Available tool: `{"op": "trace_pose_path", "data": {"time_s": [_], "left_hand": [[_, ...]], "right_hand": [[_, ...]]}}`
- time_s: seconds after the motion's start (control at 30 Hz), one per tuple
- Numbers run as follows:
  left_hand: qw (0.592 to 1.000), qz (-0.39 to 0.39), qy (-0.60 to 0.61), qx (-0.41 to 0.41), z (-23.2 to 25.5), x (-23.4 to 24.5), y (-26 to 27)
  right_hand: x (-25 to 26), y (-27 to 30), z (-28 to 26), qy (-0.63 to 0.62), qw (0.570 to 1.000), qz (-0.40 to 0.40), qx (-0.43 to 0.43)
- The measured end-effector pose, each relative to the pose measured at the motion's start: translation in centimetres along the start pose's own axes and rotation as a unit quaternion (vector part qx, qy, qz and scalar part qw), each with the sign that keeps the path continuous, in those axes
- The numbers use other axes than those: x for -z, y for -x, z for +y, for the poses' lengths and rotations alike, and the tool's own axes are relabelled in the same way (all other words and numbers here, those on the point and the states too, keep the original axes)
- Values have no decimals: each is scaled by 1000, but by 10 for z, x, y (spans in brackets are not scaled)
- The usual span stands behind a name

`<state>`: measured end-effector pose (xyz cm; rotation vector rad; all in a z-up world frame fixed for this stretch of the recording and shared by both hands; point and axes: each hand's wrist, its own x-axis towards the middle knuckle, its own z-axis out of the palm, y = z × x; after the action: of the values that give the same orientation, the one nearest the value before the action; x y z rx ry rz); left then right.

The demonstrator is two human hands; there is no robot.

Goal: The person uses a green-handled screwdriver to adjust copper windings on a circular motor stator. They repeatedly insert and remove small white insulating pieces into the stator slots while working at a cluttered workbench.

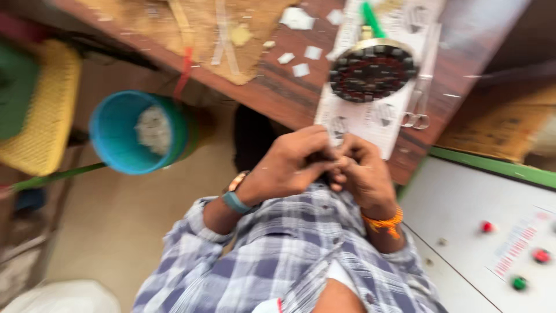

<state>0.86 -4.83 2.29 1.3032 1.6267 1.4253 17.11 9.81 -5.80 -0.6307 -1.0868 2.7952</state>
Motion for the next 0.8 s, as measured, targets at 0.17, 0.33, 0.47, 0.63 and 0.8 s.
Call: {"op": "trace_pose_path", "data": {"time_s": [0.17, 0.33, 0.47, 0.63, 0.8], "left_hand": [[999, 11, -17, -29, 1, -9, -16], [947, 101, -231, -198, -20, -1, -70], [938, 137, -285, -142, -52, 1, -128], [977, 58, -185, -91, -83, -7, -135], [972, 116, -164, -121, -88, -13, -105]], "right_hand": [[10, -1, -14, -63, 997, -27, 47], [7, -1, -49, 75, 938, 78, 329], [8, -25, -71, 282, 814, 256, 438], [5, -53, -78, 519, 647, 194, 524], [4, -49, -61, 614, 559, 195, 523]]}}
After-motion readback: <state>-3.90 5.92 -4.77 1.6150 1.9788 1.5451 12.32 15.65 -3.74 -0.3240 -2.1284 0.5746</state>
